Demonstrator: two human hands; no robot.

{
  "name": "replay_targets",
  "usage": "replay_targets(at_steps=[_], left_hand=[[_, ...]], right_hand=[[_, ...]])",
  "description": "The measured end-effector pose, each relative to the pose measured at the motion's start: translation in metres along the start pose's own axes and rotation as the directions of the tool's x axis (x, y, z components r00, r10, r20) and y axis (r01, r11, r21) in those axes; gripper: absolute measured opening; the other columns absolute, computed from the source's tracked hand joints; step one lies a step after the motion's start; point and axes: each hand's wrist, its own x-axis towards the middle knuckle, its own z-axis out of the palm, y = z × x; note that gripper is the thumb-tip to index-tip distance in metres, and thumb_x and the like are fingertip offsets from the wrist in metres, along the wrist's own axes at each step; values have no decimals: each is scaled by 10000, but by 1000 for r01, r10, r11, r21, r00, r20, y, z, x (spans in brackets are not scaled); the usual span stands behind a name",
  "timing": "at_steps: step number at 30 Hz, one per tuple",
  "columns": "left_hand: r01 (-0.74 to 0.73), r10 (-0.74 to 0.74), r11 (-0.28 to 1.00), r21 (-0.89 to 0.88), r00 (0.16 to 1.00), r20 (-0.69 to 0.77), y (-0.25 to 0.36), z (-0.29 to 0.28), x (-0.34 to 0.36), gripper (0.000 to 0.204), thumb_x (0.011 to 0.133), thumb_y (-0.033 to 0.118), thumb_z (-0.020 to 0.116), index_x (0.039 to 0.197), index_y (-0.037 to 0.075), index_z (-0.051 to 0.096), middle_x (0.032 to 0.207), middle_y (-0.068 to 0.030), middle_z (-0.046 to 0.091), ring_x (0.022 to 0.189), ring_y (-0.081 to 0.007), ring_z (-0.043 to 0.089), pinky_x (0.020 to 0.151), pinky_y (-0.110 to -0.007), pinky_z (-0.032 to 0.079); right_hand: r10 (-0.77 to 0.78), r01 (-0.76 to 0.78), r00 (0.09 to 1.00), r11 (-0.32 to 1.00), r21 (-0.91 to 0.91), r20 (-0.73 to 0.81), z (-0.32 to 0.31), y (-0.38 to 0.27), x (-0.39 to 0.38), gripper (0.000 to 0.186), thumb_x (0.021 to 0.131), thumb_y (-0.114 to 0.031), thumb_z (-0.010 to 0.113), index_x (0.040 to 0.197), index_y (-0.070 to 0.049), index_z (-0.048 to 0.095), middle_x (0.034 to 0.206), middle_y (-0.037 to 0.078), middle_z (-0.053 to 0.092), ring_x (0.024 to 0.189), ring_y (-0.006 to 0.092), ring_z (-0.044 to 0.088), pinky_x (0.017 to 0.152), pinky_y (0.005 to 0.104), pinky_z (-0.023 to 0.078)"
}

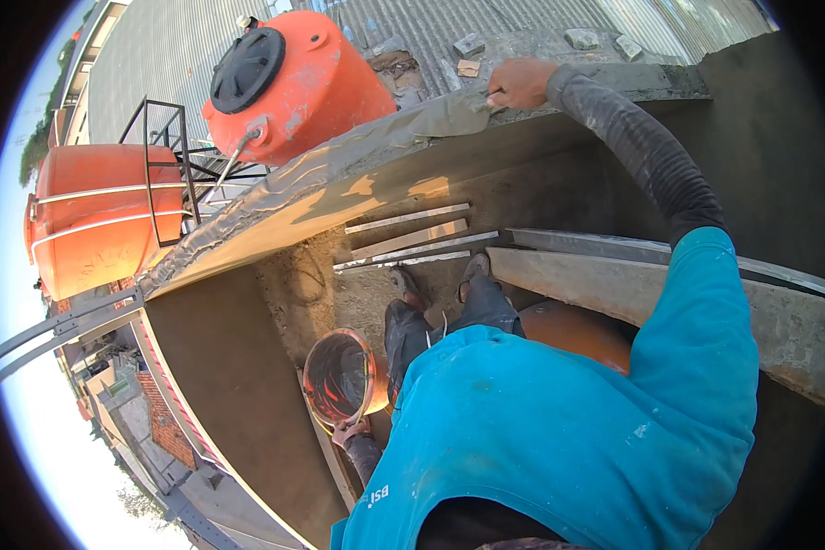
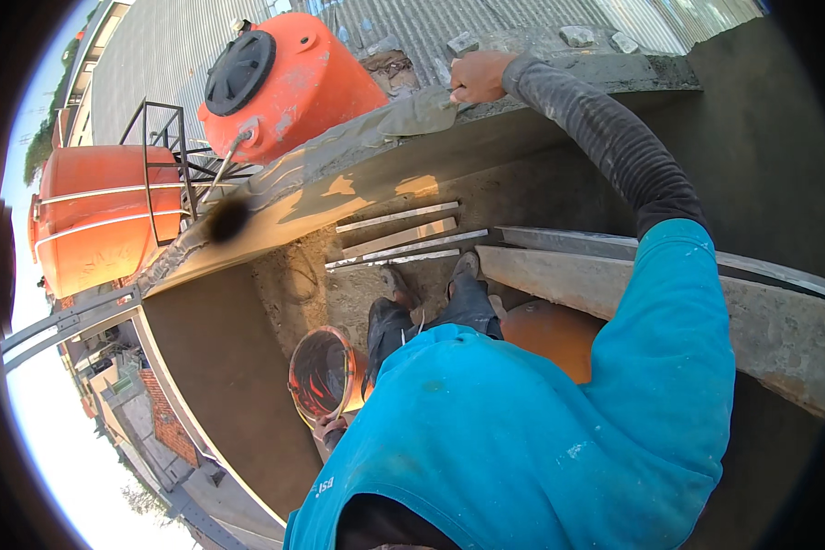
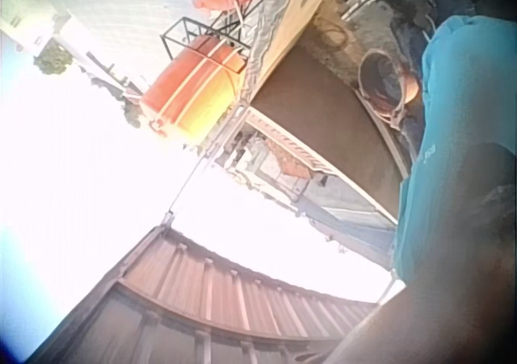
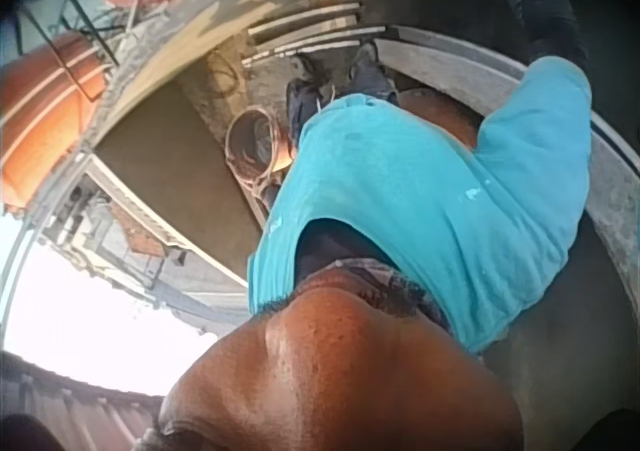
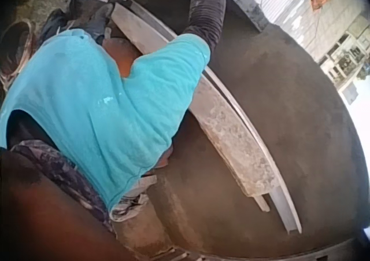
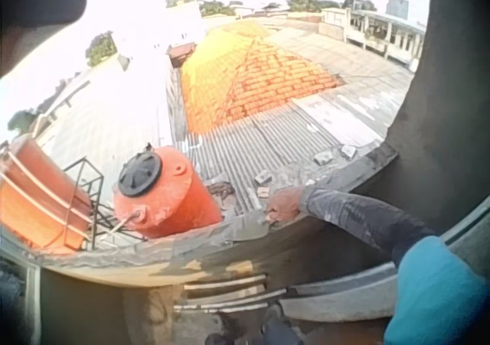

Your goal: The person pours water from a cup onto the top edge of a wall, moves a wooden plank aside, and uses a trowel to scoop cement mixture from a bucket and apply it along the wall edge.

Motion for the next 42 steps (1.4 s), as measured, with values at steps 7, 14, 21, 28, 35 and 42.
replay_targets(at_steps=[7, 14, 21, 28, 35, 42], left_hand=[[-411, 391, 876, 252, 912, 127, -17, -34, 21, 146, 718, 14, 473, 832, 3, 564, 795, -54, 528, 699, -185, 536, 662, -313, 450], [-530, 482, 655, 538, 842, 243, -14, -8, 12, 57, 712, -13, 499, 713, 21, 544, 677, -11, 479, 608, -156, 482, 553, -301, 404], [-728, 576, 398, 559, 672, 465, 3, -7, 2, 82, 695, -23, 486, 720, 27, 546, 675, 6, 460, 609, -152, 469, 569, -292, 400], [-855, 592, 142, 499, 477, 650, 8, -11, 4, 110, 679, -33, 473, 727, 33, 547, 673, 22, 440, 609, -149, 456, 585, -284, 396], [-517, 424, 785, 341, 850, 312, 27, 23, -9, 229, 666, 1, 420, 850, 50, 547, 805, -23, 475, 720, -176, 501, 690, -297, 428], [-252, 248, 966, 64, 967, 67, 37, 68, -19, 274, 735, 55, 425, 987, 41, 532, 884, -65, 513, 842, -232, 537, 776, -349, 427]], right_hand=[[37, -30, 998, 992, -119, 49, -14, -8, 17, 287, 837, -281, 539, 817, -17, 649, 756, 153, 652, 715, 315, 629, 667, 453, 488], [189, -189, 982, 982, -17, 26, 17, 104, -48, 278, 825, -251, 558, 695, -12, 612, 617, 143, 608, 515, 283, 594, 538, 421, 477], [216, -222, 968, 974, -41, -126, 24, 145, -102, 301, 833, -260, 557, 684, -2, 592, 578, 153, 555, 544, 310, 560, 564, 444, 445], [455, -455, 890, 878, 145, 37, 6, 159, -133, 285, 835, -251, 541, 781, 15, 631, 643, 146, 614, 556, 287, 598, 572, 405, 469], [370, -340, 923, 913, 227, -104, 15, 138, -129, 313, 884, -272, 523, 866, 12, 655, 599, 133, 589, 458, 224, 573, 537, 392, 483], [295, -272, 954, 793, 545, 47, 33, 83, -65, 360, 915, -290, 465, 818, 29, 600, 566, 86, 538, 412, 165, 527, 414, 315, 443]])
